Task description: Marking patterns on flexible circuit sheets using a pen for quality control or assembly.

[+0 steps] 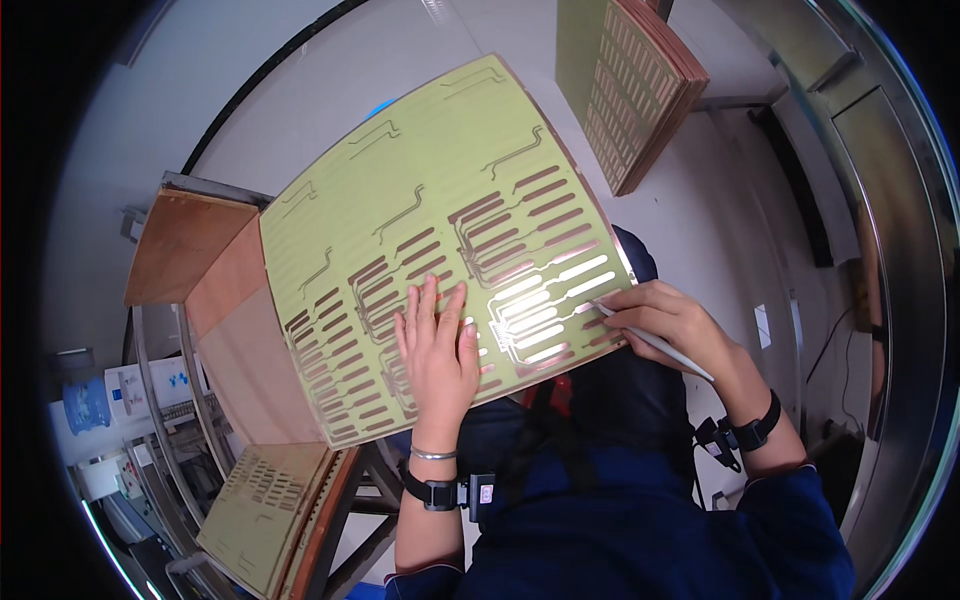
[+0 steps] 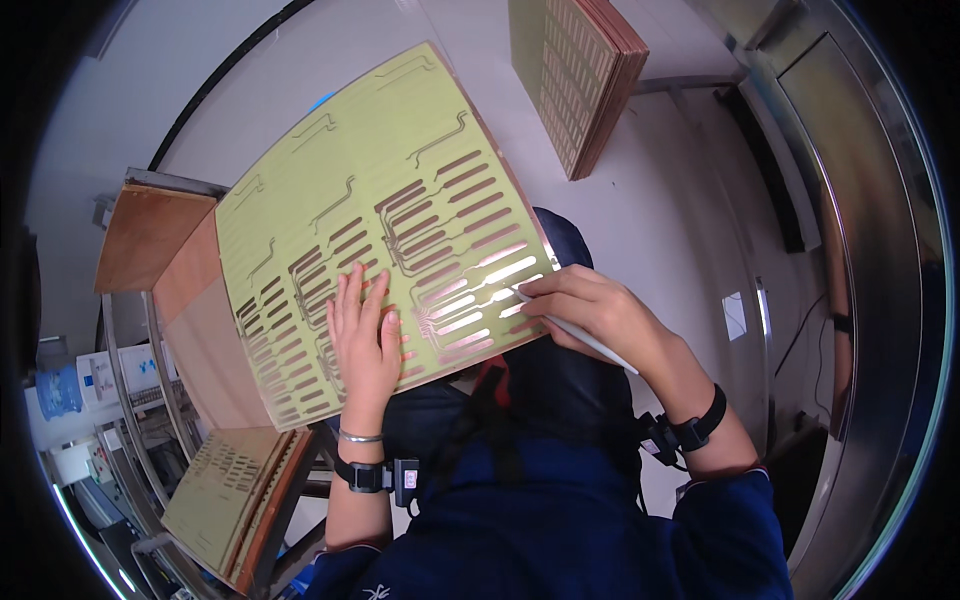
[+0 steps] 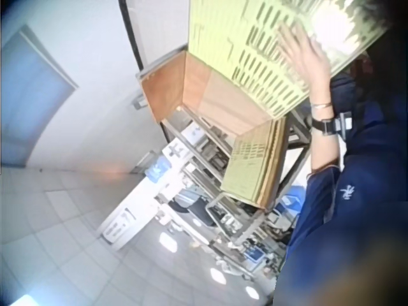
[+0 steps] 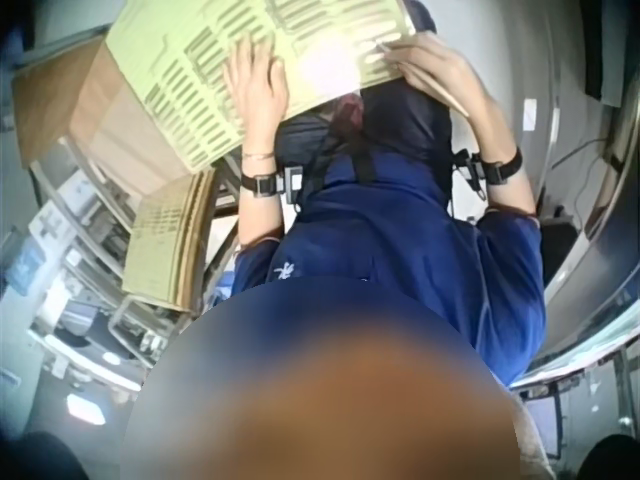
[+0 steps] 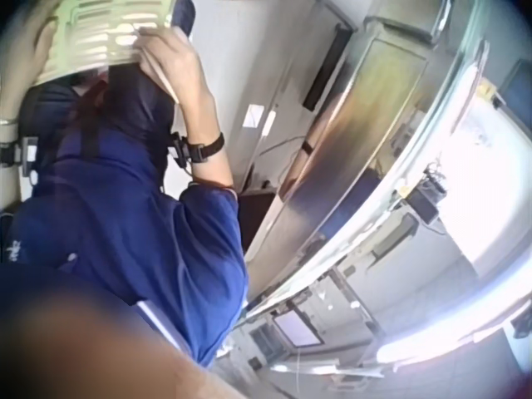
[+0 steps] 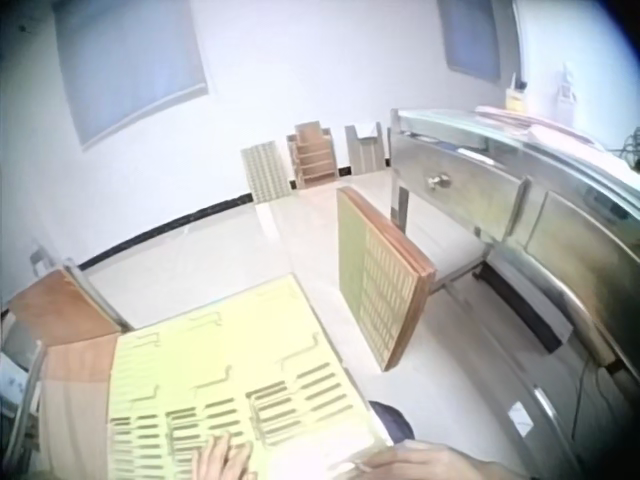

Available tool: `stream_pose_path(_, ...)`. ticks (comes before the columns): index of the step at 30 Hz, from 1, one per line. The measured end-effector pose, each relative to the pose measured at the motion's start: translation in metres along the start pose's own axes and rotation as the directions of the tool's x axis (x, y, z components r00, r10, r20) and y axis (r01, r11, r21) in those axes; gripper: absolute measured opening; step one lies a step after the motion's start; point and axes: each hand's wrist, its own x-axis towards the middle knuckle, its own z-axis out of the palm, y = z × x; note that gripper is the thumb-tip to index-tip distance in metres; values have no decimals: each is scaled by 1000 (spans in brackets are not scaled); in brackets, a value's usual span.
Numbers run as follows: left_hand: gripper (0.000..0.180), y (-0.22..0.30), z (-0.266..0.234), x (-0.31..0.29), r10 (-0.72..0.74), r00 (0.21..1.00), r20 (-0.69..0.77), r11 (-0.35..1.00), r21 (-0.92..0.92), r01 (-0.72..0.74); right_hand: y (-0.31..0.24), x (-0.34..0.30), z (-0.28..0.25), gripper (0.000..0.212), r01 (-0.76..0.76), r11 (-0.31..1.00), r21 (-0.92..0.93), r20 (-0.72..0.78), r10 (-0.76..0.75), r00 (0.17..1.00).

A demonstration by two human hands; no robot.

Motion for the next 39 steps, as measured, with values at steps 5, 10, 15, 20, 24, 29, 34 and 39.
stream_pose_path(5, 40, 0, -1, 0, -3, 1000, -4, 1000, 11, 3, 3, 0, 1, 26, 27, 1000, -14, 4, -27, 1000)
stream_pose_path(10, 39, 0, -3, 0, -6, 1000, 1, 1000, 16, 6, 6, 3, 2, 27, 29, 1000, -8, 7, -29, 1000)
stream_pose_path(15, 40, 0, -1, 0, -5, 1000, -5, 1000, 15, 5, 6, 2, -1, 26, 12, 999, 36, 20, -13, 1000)
stream_pose_path(20, 40, -1, -1, 0, 3, 1000, -4, 1000, -1, -3, 7, 2, 2, 27, 15, 1000, 5, 9, -15, 1000)
stream_pose_path(24, 41, -3, -2, 0, 13, 1000, -3, 1000, 0, -13, 11, 0, 5, 28, 45, 999, -4, -9, -45, 999)
stream_pose_path(29, 42, -2, -2, -1, 20, 1000, -10, 1000, 1, -20, 13, -2, 8, 28, 67, 997, -34, -30, -69, 997)
stream_pose_path(34, 41, -3, 0, -2, 19, 999, -28, 1000, -1, -19, 10, 0, 6, 29, 38, 999, -20, -30, -38, 999)
stream_pose_path(39, 40, -4, -3, -4, 5, 999, -34, 1000, -25, -6, 4, 2, 3, 25, -4, 1000, 17, -4, 4, 1000)
